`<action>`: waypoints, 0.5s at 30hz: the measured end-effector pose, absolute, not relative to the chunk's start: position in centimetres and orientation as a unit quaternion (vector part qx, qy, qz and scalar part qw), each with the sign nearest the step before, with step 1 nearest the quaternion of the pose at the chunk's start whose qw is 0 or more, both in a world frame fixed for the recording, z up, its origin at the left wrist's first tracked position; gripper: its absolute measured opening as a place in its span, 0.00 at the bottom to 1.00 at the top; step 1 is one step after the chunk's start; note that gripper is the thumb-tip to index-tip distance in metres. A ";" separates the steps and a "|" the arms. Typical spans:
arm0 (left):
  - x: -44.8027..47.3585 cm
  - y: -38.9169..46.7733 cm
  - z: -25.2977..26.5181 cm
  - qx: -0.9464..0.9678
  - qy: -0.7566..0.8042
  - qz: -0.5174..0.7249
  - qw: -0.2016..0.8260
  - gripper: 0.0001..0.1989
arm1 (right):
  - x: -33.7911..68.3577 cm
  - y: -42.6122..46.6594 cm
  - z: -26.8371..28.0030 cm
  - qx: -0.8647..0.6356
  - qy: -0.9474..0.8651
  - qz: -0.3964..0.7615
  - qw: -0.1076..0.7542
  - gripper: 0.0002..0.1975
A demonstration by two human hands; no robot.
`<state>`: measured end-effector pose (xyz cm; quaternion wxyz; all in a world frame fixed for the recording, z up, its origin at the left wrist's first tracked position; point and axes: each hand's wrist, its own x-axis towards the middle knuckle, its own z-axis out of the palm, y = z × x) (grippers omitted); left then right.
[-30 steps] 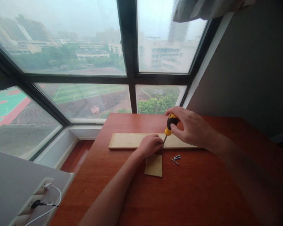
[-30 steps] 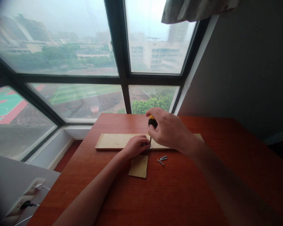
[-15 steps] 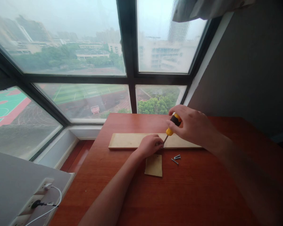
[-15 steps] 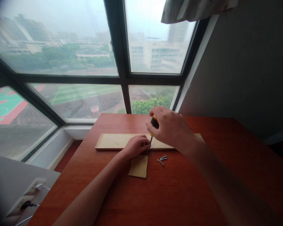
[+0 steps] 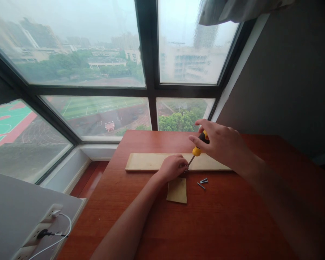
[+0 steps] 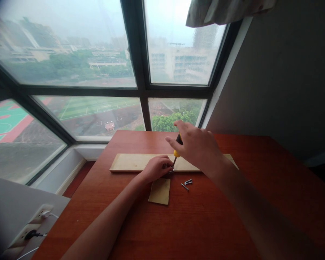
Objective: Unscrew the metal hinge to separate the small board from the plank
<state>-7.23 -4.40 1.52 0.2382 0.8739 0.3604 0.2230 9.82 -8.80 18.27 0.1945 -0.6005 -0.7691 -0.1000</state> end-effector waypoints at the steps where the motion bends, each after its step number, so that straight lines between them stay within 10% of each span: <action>1: -7.2 -4.4 1.5 0.873 0.362 0.222 0.239 0.05 | 9.8 -8.7 18.2 -0.613 -0.760 -0.105 0.186 0.19; 15: -7.2 -4.4 1.2 0.862 0.365 0.241 0.255 0.04 | 9.7 -8.8 18.0 -0.588 -0.782 -0.084 0.187 0.16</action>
